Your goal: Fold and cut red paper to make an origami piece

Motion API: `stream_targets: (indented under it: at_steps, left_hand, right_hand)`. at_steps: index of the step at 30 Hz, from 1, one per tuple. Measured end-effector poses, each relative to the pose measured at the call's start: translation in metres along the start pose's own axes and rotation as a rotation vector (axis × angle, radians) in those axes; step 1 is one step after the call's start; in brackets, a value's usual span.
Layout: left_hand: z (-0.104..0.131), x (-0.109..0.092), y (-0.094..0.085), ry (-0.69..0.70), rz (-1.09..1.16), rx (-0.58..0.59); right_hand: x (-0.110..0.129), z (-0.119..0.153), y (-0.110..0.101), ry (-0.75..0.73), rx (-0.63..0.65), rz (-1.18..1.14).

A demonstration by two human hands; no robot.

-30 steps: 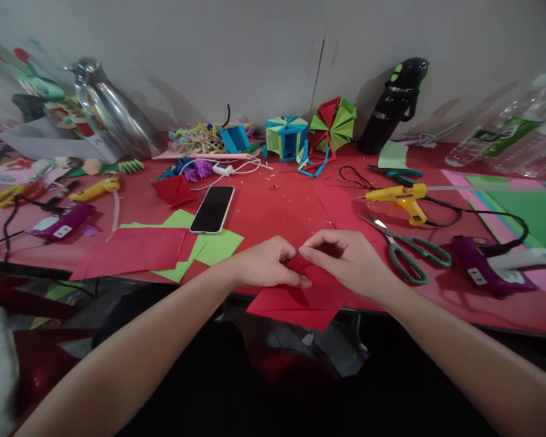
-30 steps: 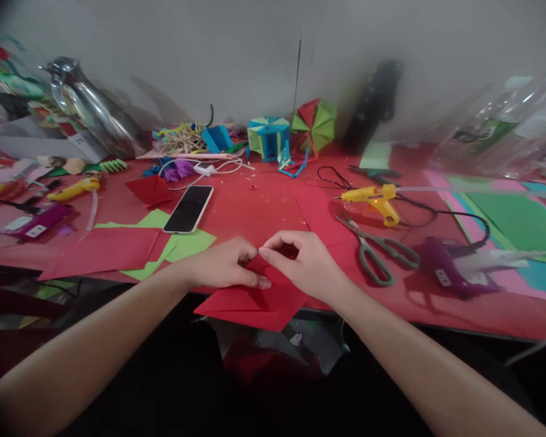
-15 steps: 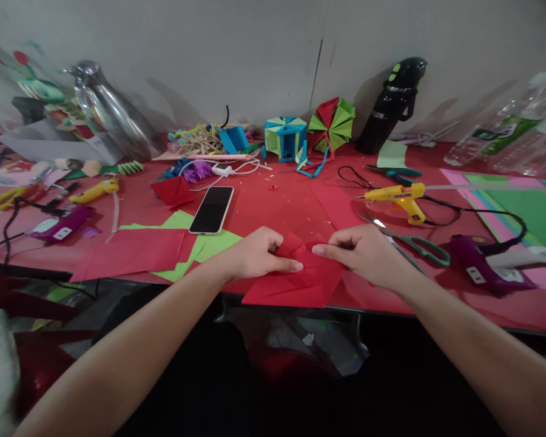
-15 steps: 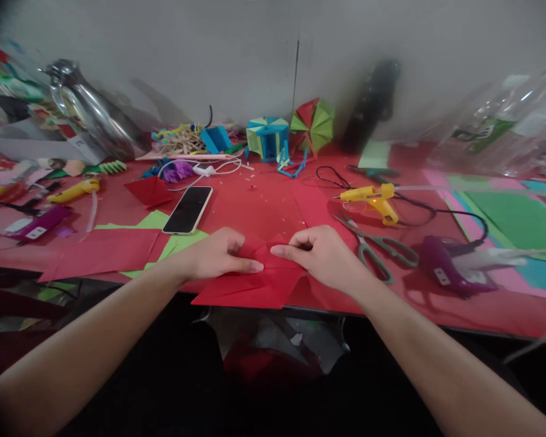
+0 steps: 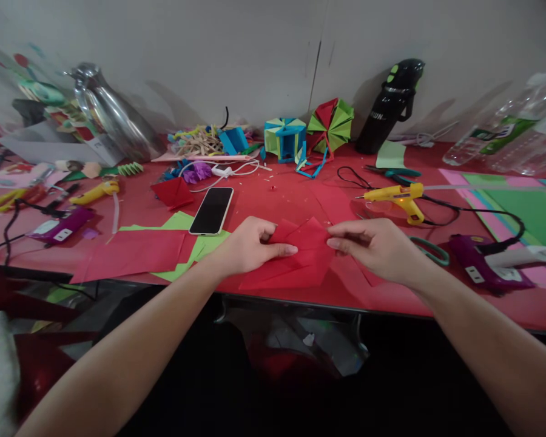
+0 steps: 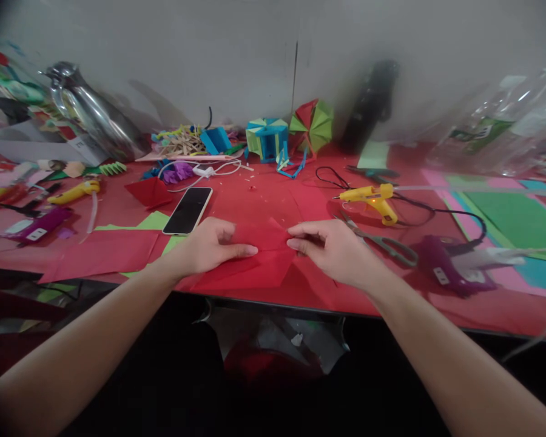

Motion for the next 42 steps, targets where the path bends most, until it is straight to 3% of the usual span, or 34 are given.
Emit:
stream_targets:
  at_steps: [9, 16, 24, 27, 32, 34, 36, 39, 42]
  left_hand:
    - [0.000, 0.004, -0.002, -0.001, 0.130, -0.059]
    - [0.001, 0.003, 0.024, -0.063, 0.235, 0.120]
    - [-0.003, 0.004, 0.024, 0.025, 0.220, -0.006]
    - [-0.003, 0.005, 0.025, -0.009, 0.242, 0.007]
    - [0.001, 0.010, 0.027, -0.140, 0.329, 0.127]
    - [0.000, 0.012, 0.021, -0.144, 0.318, 0.068]
    - [-0.002, 0.014, 0.009, -0.104, 0.262, -0.090]
    - [-0.004, 0.014, -0.005, -0.018, 0.150, -0.307]
    - [-0.006, 0.012, -0.006, 0.041, 0.171, -0.318]
  right_hand:
    - [-0.006, -0.003, -0.009, -0.052, -0.114, -0.015]
    - [0.016, -0.001, 0.014, -0.057, 0.009, -0.112]
    - [0.017, -0.002, 0.019, -0.035, -0.002, -0.218]
    - [0.018, -0.003, 0.019, -0.034, -0.044, -0.241]
    - [0.007, -0.006, 0.018, 0.045, -0.134, -0.164]
    - [0.003, -0.006, 0.014, 0.069, -0.183, -0.146]
    - [0.004, -0.004, 0.004, 0.019, -0.293, -0.153]
    - [0.022, 0.006, -0.011, -0.202, -0.387, -0.061]
    - [0.043, 0.015, -0.005, -0.440, -0.311, 0.156]
Point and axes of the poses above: each hand's wrist, its own z-axis away from the middle knuckle, its own y-axis out of the palm, x = y × z, the point moved 6 cm from there along -z, towards the middle knuckle, and after that the axes turned 14 degrees about z, right-handed, at the moved point
